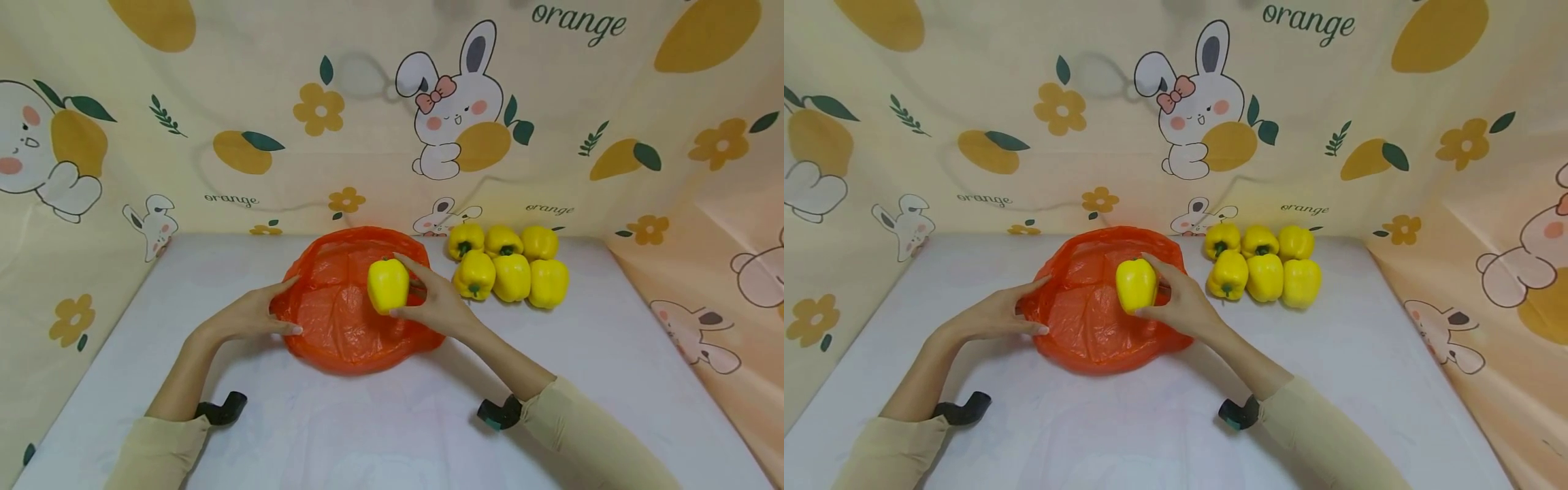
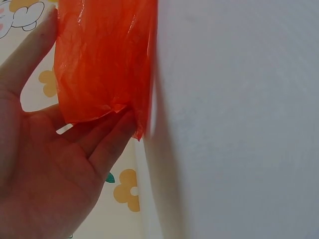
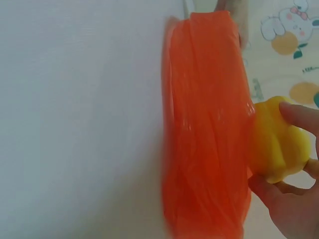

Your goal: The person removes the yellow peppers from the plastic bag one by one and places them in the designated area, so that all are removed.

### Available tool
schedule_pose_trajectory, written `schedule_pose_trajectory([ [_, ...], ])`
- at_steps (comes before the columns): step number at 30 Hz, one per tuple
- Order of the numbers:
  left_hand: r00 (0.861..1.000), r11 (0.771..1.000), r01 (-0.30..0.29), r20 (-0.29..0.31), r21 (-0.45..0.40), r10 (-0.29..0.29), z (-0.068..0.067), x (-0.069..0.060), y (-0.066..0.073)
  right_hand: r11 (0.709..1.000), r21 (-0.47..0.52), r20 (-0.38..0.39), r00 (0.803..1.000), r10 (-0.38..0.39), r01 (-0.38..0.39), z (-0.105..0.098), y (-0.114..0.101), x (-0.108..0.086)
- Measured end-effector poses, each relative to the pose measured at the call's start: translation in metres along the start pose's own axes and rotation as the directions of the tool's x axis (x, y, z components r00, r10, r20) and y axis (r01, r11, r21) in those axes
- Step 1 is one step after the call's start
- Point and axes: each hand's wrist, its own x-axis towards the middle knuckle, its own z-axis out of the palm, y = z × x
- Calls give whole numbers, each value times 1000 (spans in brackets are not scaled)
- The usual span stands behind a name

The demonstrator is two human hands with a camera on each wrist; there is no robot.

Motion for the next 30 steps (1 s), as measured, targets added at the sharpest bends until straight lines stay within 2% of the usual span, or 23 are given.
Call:
schedule_pose_trajectory([
  [12,1000,1000,3,4,-6,-3,0,-1,-1,998,40,-53,997,51,-49,-30,8,-37],
  [21,1000,1000,-23,4,13,23,-1,1,-2,999,-7,-96,994,50,-51,-57,25,-66],
  [30,1000,1000,-26,4,13,26,0,-1,-3,997,-40,-126,990,67,-72,-75,41,-93],
])
